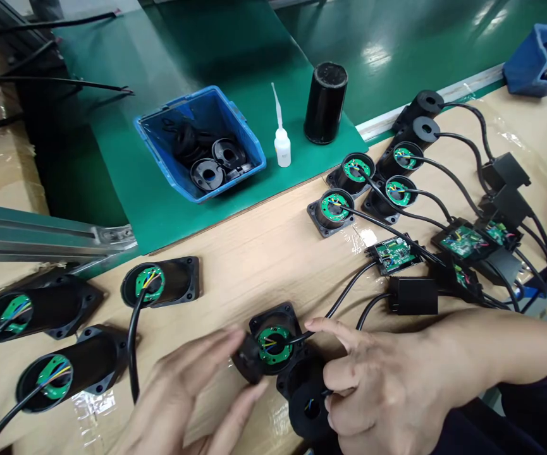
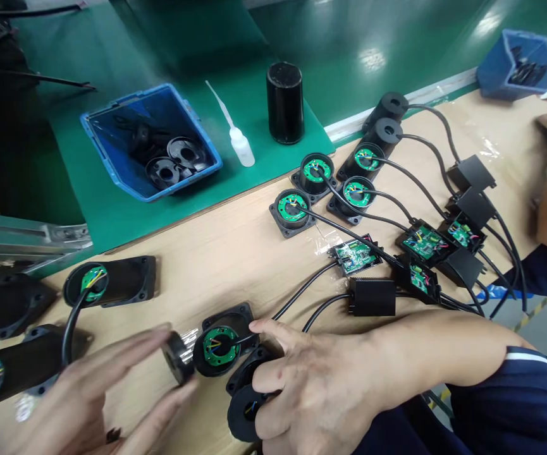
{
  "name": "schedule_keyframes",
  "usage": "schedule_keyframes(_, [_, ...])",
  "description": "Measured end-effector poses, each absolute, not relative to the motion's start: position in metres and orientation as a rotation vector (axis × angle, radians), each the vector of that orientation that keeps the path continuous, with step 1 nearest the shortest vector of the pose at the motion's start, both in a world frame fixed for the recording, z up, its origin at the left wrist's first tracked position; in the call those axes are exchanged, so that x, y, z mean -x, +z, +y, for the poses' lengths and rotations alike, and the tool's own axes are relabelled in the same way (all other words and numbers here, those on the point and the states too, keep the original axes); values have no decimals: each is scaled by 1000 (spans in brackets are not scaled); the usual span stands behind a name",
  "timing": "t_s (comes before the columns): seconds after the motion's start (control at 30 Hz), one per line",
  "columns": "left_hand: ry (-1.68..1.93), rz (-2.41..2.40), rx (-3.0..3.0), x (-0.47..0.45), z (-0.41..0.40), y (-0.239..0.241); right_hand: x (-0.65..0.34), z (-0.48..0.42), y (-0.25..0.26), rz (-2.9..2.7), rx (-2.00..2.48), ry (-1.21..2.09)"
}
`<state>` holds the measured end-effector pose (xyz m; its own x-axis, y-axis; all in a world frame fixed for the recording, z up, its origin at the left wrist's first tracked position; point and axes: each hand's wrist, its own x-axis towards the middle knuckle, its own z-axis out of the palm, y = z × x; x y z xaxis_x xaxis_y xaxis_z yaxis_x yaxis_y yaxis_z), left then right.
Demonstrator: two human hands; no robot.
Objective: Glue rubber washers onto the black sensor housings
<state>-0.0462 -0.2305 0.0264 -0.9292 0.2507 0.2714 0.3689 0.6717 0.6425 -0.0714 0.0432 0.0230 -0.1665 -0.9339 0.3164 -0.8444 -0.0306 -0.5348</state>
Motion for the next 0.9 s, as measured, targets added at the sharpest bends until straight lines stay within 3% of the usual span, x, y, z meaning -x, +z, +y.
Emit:
schedule_keyframes(0.13, [-795,-2794,994,55,-234,34,70,43,19,2104,1944,-1017])
schedule_keyframes(0.67, [-512,-2826,1194,62,-230,27,69,41,15,2118,1950,-1065])
schedule_keyframes(0.8, [-537,-2817,1274,66,-230,27,71,36,11,2434,1936,-1297])
schedule_keyframes(0.9, [-537,-2752,1357,69,-229,29,71,30,11,2736,1743,-1198])
